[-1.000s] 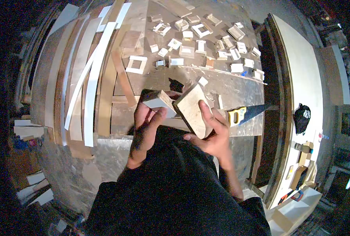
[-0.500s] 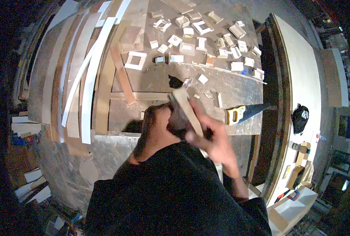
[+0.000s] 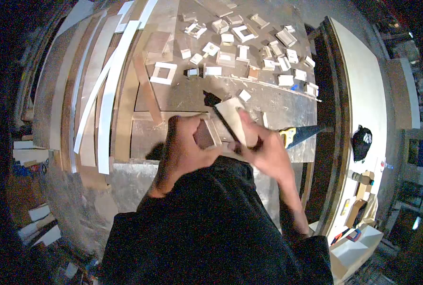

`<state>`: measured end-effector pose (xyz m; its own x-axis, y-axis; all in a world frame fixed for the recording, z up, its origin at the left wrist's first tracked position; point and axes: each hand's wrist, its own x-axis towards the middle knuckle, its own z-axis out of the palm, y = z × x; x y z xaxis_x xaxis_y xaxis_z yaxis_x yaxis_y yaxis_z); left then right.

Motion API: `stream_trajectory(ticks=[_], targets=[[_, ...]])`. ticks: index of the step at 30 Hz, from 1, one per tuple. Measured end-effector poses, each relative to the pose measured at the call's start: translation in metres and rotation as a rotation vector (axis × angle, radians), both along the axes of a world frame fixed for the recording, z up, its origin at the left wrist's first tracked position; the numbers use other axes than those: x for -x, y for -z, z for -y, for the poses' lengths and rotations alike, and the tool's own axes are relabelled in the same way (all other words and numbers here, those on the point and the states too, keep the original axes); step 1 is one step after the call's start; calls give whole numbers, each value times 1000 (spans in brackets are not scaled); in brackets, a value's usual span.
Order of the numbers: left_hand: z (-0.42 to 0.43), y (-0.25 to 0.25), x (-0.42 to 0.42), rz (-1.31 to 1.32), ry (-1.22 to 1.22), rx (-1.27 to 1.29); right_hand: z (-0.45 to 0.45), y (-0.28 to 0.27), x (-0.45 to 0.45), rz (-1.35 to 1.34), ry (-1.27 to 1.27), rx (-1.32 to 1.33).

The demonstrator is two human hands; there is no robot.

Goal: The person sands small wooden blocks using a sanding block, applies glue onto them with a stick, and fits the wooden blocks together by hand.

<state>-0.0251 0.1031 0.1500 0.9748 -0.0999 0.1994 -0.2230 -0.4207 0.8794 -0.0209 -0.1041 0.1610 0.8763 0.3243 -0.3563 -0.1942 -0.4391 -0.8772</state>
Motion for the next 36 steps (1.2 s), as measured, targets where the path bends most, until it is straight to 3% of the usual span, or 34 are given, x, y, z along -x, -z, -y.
stream_trajectory(ticks=[2, 5, 6, 7, 9, 10, 11, 14, 16, 17, 18, 20, 22, 24, 25, 28, 29, 31, 32, 35, 36], targets=[[0, -4, 1, 149, 10, 7, 11, 26, -6, 133, 67, -75], [-6, -1, -5, 227, 8, 136, 10, -3, 2, 161, 95, -280], [-12, -2, 1, 64, 60, 41, 13, -3, 6, 179, 77, -273], [-12, 1, -1, 68, 61, 39, 14, -5, 9, 198, 59, -267], [-10, 7, -1, -49, 171, 212, 11, -12, 17, 239, -150, -464], [-5, -2, 0, 63, 188, 290, 9, -6, 14, 358, -258, -465], [-7, -6, 1, 158, 203, 90, 5, -9, 10, 411, -290, -336], [-7, -9, 2, -49, 260, 111, -1, -24, -7, 86, -104, -171], [-10, -1, 1, 141, 310, 91, 1, -28, -4, 337, -273, -161], [-12, -2, 2, 200, 325, 82, 5, -22, -3, 327, -303, -180], [-12, -10, 6, 133, 237, 136, 8, -16, -3, 317, -333, -199], [-16, -2, 17, -44, 164, 134, 7, -13, -13, 124, -83, -71], [-14, 10, 23, 17, 135, 171, 12, -11, -21, 28, -25, -27], [-21, 14, 23, -219, 240, 258, 20, -4, -13, 224, -153, -374], [-25, 16, 22, -338, 279, 291, 18, -3, -7, 218, -151, -375], [-22, 23, 20, -293, 248, 280, 9, -15, 1, 283, -195, -390], [-19, 19, 16, 37, 266, 163, 5, -19, 3, 280, -194, -393], [-20, 17, 20, 359, 288, 41, 2, -21, 4, 352, -263, -244], [-24, 18, 26, 38, 301, 251, 3, -19, 0, 314, -250, -163], [-19, 31, 28, -378, 421, 531, -1, -36, -7, 117, -139, 136], [-18, 25, 28, -405, 442, 662, -2, -39, -9, 65, -110, 206]])
